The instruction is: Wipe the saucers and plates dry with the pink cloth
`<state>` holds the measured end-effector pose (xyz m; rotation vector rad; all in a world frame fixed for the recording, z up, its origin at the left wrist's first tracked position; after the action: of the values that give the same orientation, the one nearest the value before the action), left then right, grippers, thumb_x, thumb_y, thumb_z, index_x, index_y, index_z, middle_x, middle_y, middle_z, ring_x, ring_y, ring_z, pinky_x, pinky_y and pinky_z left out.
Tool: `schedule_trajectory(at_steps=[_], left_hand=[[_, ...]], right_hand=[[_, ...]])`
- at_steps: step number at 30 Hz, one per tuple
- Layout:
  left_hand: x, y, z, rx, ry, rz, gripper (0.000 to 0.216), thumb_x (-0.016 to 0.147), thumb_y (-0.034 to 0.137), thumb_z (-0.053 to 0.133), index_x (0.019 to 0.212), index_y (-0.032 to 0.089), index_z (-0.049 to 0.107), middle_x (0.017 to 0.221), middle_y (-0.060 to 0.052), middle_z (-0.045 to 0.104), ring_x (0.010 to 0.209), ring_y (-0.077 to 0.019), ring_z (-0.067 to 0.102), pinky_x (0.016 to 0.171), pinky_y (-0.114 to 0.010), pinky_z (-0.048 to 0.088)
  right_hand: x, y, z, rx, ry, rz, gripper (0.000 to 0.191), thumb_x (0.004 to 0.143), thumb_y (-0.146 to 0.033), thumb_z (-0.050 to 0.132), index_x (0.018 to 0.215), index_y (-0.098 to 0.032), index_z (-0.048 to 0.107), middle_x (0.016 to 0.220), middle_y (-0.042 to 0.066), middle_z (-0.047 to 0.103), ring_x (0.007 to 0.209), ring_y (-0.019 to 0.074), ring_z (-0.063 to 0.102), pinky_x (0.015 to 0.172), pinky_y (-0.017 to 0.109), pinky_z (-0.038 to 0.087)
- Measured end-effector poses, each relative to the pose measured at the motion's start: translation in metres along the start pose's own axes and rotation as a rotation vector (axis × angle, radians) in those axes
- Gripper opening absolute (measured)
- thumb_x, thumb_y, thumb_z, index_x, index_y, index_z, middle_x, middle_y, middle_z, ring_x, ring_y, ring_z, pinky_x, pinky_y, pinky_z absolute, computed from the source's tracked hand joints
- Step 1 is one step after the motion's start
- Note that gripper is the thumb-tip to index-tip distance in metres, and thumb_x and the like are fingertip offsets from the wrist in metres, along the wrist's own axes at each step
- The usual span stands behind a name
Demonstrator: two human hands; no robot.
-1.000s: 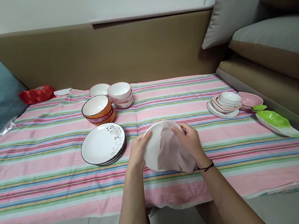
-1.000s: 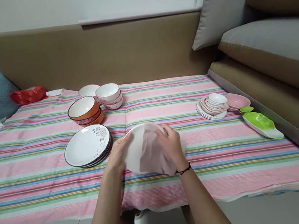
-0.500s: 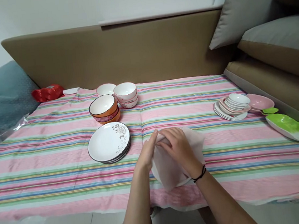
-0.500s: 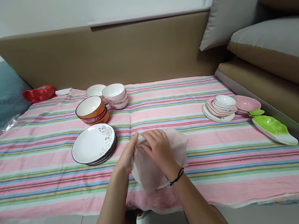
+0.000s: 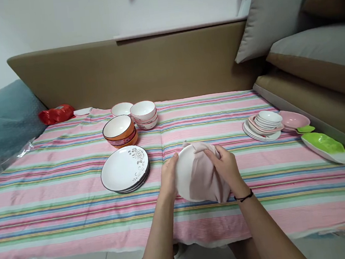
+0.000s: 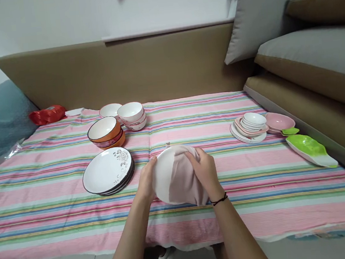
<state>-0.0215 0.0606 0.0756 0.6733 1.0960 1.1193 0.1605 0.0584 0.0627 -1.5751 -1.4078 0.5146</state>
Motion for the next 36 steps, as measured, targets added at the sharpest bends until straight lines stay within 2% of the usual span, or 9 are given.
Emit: schedule_trajectory(at_steps=[4, 7, 9, 18, 21, 24, 30, 33, 36], left_hand=[[-0.004, 0.001, -0.003, 0.072, -0.133, -0.015, 0.041, 0.068, 0.054, 0.069, 0.076, 0.014, 0.066, 0.066, -0.002, 0.063, 0.057, -0.0126, 0.053, 0.054, -0.024, 0.038], [-0.008, -0.004, -0.003, 0.119, -0.2, -0.021, 0.041, 0.07, 0.052, 0.069, 0.086, 0.013, 0.069, 0.078, -0.005, 0.068, 0.068, -0.0162, 0.059, 0.063, -0.025, 0.043], [-0.01, -0.007, -0.004, 0.144, -0.2, -0.032, 0.042, 0.069, 0.05, 0.071, 0.089, 0.013, 0.069, 0.078, -0.006, 0.068, 0.069, -0.0174, 0.06, 0.064, -0.026, 0.043], [-0.013, 0.001, -0.011, 0.16, 0.021, 0.117, 0.04, 0.06, 0.044, 0.079, 0.088, 0.017, 0.069, 0.067, 0.002, 0.062, 0.055, -0.0112, 0.051, 0.056, -0.023, 0.038], [-0.016, 0.009, -0.01, 0.24, 0.008, 0.214, 0.037, 0.061, 0.043, 0.078, 0.088, 0.019, 0.069, 0.071, 0.002, 0.062, 0.061, -0.0123, 0.051, 0.06, -0.023, 0.038], [-0.019, 0.012, -0.006, 0.28, -0.024, 0.324, 0.034, 0.07, 0.051, 0.069, 0.073, 0.017, 0.068, 0.068, 0.0, 0.059, 0.065, -0.0136, 0.048, 0.062, -0.023, 0.037], [-0.019, 0.005, 0.001, 0.268, -0.024, 0.345, 0.043, 0.076, 0.058, 0.059, 0.071, 0.016, 0.066, 0.071, -0.001, 0.061, 0.071, -0.0164, 0.05, 0.067, -0.026, 0.039], [-0.017, -0.001, 0.002, 0.225, -0.019, 0.292, 0.042, 0.075, 0.056, 0.061, 0.071, 0.016, 0.067, 0.068, -0.001, 0.061, 0.067, -0.0155, 0.051, 0.064, -0.026, 0.039], [-0.015, -0.004, 0.003, 0.165, -0.02, 0.254, 0.032, 0.068, 0.047, 0.071, 0.075, 0.016, 0.07, 0.065, 0.001, 0.06, 0.063, -0.0133, 0.05, 0.06, -0.024, 0.038]], right_hand=[[-0.008, -0.02, 0.014, -0.111, -0.022, -0.242, 0.029, 0.088, -0.048, 0.053, 0.085, -0.02, 0.057, 0.076, 0.002, 0.059, 0.072, 0.018, 0.052, 0.065, 0.029, 0.038], [-0.016, -0.034, 0.028, -0.196, -0.115, -0.5, 0.021, 0.092, -0.038, 0.049, 0.087, -0.019, 0.059, 0.088, 0.006, 0.063, 0.086, 0.0215, 0.054, 0.078, 0.033, 0.039], [-0.019, -0.038, 0.032, -0.223, -0.166, -0.557, 0.021, 0.094, -0.032, 0.045, 0.086, -0.019, 0.059, 0.087, 0.006, 0.063, 0.085, 0.0212, 0.054, 0.08, 0.034, 0.038], [-0.012, -0.008, 0.018, 0.048, 0.007, 0.028, 0.045, 0.097, -0.05, 0.028, 0.071, -0.021, 0.05, 0.06, -0.001, 0.05, 0.058, 0.0163, 0.046, 0.056, 0.027, 0.033], [-0.013, -0.011, 0.023, 0.097, 0.095, -0.067, 0.041, 0.098, -0.045, 0.026, 0.097, -0.019, 0.058, 0.087, 0.005, 0.062, 0.08, 0.0205, 0.056, 0.07, 0.031, 0.042], [-0.017, -0.025, 0.028, -0.048, 0.152, -0.287, 0.037, 0.098, -0.037, 0.03, 0.121, -0.019, 0.053, 0.112, 0.011, 0.06, 0.104, 0.0246, 0.052, 0.089, 0.04, 0.04], [-0.026, -0.052, 0.035, -0.291, -0.006, -0.586, 0.025, 0.096, -0.032, 0.042, 0.114, -0.028, 0.06, 0.119, 0.004, 0.059, 0.113, 0.0239, 0.047, 0.108, 0.05, 0.021], [-0.023, -0.049, 0.037, -0.245, 0.009, -0.541, 0.025, 0.096, -0.033, 0.041, 0.112, -0.027, 0.06, 0.118, 0.005, 0.059, 0.115, 0.023, 0.046, 0.11, 0.049, 0.018], [-0.014, -0.033, 0.037, -0.086, 0.147, -0.274, 0.03, 0.095, -0.038, 0.039, 0.113, -0.022, 0.058, 0.116, 0.008, 0.06, 0.112, 0.0243, 0.048, 0.103, 0.047, 0.028]])
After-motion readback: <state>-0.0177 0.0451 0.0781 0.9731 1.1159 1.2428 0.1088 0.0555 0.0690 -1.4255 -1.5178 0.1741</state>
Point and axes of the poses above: each hand's wrist, its own x-axis towards the middle knuckle, its own z-axis out of the palm, y = z × x, the point moved 1 cm from there along x, towards the middle knuckle
